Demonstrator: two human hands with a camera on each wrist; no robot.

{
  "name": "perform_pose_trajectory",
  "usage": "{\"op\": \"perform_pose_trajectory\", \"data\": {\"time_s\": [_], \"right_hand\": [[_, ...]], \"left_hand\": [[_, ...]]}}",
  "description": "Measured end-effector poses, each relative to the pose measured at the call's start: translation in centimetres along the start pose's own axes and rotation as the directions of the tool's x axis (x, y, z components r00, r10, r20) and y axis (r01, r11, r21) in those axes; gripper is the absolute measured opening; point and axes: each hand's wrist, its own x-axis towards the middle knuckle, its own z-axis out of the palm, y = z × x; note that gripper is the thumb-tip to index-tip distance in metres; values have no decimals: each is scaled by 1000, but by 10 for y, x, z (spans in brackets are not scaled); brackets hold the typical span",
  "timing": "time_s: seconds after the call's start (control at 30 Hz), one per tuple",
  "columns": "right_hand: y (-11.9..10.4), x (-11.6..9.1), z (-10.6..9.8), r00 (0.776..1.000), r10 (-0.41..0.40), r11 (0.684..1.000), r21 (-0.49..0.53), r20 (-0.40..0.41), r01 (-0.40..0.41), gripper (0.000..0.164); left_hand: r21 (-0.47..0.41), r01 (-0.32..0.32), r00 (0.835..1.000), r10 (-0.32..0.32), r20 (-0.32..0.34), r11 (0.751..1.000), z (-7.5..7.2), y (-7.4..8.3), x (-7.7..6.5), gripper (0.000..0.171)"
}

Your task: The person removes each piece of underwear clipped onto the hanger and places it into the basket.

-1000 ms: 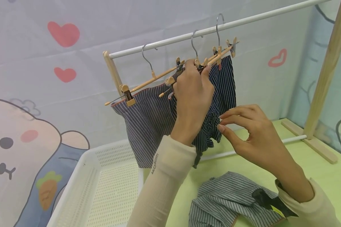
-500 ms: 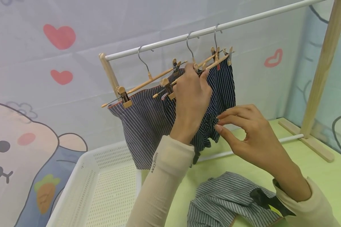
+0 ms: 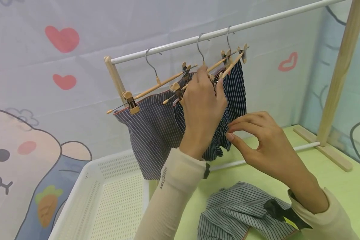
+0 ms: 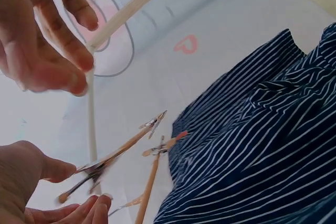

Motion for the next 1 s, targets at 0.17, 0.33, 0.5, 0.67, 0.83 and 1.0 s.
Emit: {"op": "perform_pose_trajectory", "data": {"time_s": [0.17,0.33,0.5,0.67,0.83,1.0], "right_hand": [[-1,0,0,999,34,999,-9,18,-34,18],[-1,0,1,998,54,999,-9,28,-54,20],[1,0,3,998,53,999,-9,32,-53,26],[2,0,3,998,54,998,-15,36,-54,29],[3,0,2,997,58,998,-18,42,-57,30],[3,1,1,997,61,998,-20,50,-61,28]], "left_hand": [[8,-27,1000,27,-1,1000,-5,4,-3,44],[58,-46,999,46,-1,997,-14,6,-8,47],[61,-48,999,47,14,997,-15,2,-16,51],[-15,-38,999,38,34,999,-13,-1,-24,53],[-124,18,998,-10,63,992,-12,-4,-35,64],[-222,92,990,-66,122,971,-11,-7,-44,68]]}}
